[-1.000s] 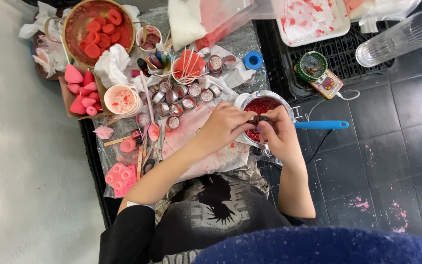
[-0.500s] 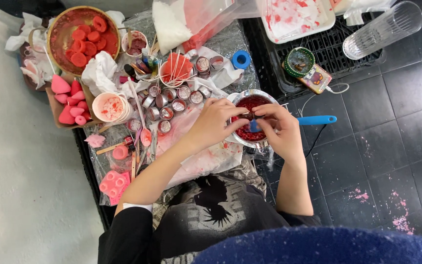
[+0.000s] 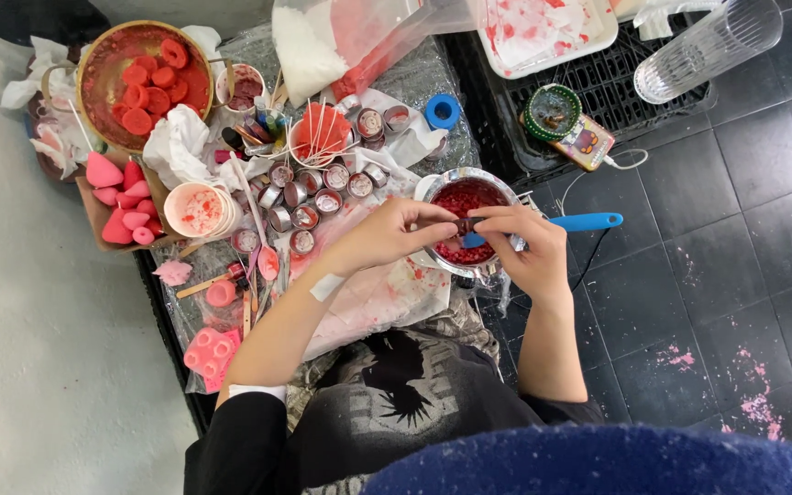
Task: Stirring red wax beads in a small metal pot with a spatula.
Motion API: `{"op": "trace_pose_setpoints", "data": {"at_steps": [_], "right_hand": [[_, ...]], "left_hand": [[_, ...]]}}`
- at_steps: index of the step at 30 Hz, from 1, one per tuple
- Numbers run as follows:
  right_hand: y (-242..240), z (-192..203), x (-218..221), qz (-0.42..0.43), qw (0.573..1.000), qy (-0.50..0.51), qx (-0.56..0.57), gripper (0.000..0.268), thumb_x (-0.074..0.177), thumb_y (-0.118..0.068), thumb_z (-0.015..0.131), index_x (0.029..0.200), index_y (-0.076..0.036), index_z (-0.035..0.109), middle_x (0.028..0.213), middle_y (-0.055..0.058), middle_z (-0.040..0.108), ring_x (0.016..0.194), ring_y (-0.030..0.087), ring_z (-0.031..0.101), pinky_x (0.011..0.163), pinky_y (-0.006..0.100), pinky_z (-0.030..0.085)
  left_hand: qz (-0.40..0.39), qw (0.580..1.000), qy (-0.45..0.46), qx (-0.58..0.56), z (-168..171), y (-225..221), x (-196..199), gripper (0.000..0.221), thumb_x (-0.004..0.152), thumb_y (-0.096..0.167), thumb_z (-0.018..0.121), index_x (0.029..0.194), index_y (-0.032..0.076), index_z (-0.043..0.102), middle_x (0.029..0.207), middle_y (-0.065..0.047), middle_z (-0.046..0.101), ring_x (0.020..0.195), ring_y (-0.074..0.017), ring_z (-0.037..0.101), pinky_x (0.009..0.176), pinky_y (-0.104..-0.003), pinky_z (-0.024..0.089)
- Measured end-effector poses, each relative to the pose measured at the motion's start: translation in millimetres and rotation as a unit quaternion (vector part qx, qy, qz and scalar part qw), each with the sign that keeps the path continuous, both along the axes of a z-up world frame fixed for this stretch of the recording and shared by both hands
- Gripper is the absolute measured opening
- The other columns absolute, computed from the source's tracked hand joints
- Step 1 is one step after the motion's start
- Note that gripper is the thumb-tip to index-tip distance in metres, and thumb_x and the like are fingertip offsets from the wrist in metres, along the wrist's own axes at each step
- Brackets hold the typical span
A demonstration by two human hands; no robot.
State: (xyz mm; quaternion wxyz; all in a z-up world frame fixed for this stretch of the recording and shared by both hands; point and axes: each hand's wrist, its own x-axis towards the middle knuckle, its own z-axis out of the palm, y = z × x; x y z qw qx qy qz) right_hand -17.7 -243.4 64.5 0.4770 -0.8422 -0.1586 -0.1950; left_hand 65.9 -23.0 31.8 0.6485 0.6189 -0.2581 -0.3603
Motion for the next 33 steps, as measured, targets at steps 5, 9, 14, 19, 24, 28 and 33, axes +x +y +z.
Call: {"op": "trace_pose_setpoints", "data": {"at_steps": [5, 9, 14, 19, 24, 28, 33], "right_hand": [[-4, -17, -1, -0.013, 1.0, 0.004, -0.011, 0.021, 0.085, 0.014, 0.07, 0.092, -0.006, 0.073, 0.107, 0.009, 0.078, 0.083, 0.018, 0.072, 0.072, 0.028, 0.055], [-1, -18, 1, -0.015, 0.999, -0.039, -0.031, 0.024, 0.083, 0.016, 0.068, 0.09, -0.007, 0.072, 0.109, 0.008, 0.078, 0.087, 0.02, 0.071, 0.079, 0.031, 0.055], [14, -14, 2, 0.002, 1.0, -0.019, 0.025, 0.028, 0.09, 0.012, 0.067, 0.111, -0.005, 0.063, 0.126, 0.012, 0.071, 0.107, 0.024, 0.07, 0.095, 0.034, 0.056], [22, -13, 0, -0.034, 0.982, 0.059, 0.179, 0.047, 0.092, 0.006, 0.066, 0.135, -0.001, 0.05, 0.14, 0.01, 0.059, 0.117, 0.019, 0.064, 0.097, 0.031, 0.056], [11, -51, -6, -0.049, 0.96, 0.185, 0.205, 0.033, 0.095, 0.003, 0.073, 0.125, 0.002, 0.06, 0.113, 0.006, 0.065, 0.101, 0.013, 0.067, 0.08, 0.027, 0.059], [13, -34, -6, -0.071, 0.96, 0.214, 0.168, 0.035, 0.092, 0.003, 0.073, 0.125, 0.003, 0.061, 0.116, 0.007, 0.067, 0.097, 0.013, 0.07, 0.075, 0.026, 0.057], [10, -37, -4, -0.024, 0.957, 0.197, 0.21, 0.029, 0.098, 0.006, 0.066, 0.127, 0.003, 0.061, 0.121, 0.008, 0.067, 0.114, 0.015, 0.067, 0.094, 0.03, 0.06]], "left_hand": [[-0.039, 0.992, 0.117, -0.026, -34, 2, 11, 0.031, 0.103, 0.023, 0.065, 0.12, -0.001, 0.075, 0.099, -0.01, 0.08, 0.088, -0.0111, 0.071, 0.08, -0.029, 0.055], [-0.049, 0.987, 0.152, -0.038, -32, 3, 12, 0.03, 0.103, 0.022, 0.065, 0.122, 0.0, 0.072, 0.103, -0.009, 0.08, 0.094, -0.0113, 0.073, 0.088, -0.028, 0.056], [0.001, 0.999, 0.047, -0.021, -8, 0, 1, 0.033, 0.099, 0.022, 0.067, 0.124, 0.0, 0.066, 0.106, -0.008, 0.079, 0.098, -0.0093, 0.072, 0.089, -0.027, 0.056], [0.061, 0.998, -0.019, 0.014, -3, -6, -7, 0.035, 0.098, 0.024, 0.068, 0.125, 0.003, 0.063, 0.104, -0.007, 0.081, 0.095, -0.0064, 0.071, 0.085, -0.025, 0.055], [0.113, 0.983, -0.144, 0.034, -3, -11, -8, 0.037, 0.095, 0.022, 0.075, 0.127, 0.006, 0.067, 0.108, -0.006, 0.076, 0.074, -0.0079, 0.058, 0.068, -0.026, 0.05], [0.109, 0.985, -0.125, 0.045, 7, -11, -8, 0.035, 0.092, 0.021, 0.075, 0.123, 0.007, 0.066, 0.105, -0.005, 0.077, 0.065, -0.0063, 0.053, 0.06, -0.025, 0.048], [0.127, 0.954, -0.245, 0.115, 16, -9, -11, 0.036, 0.093, 0.025, 0.079, 0.12, 0.01, 0.062, 0.102, -0.001, 0.081, 0.071, -0.0153, 0.068, 0.063, -0.031, 0.052]]}}
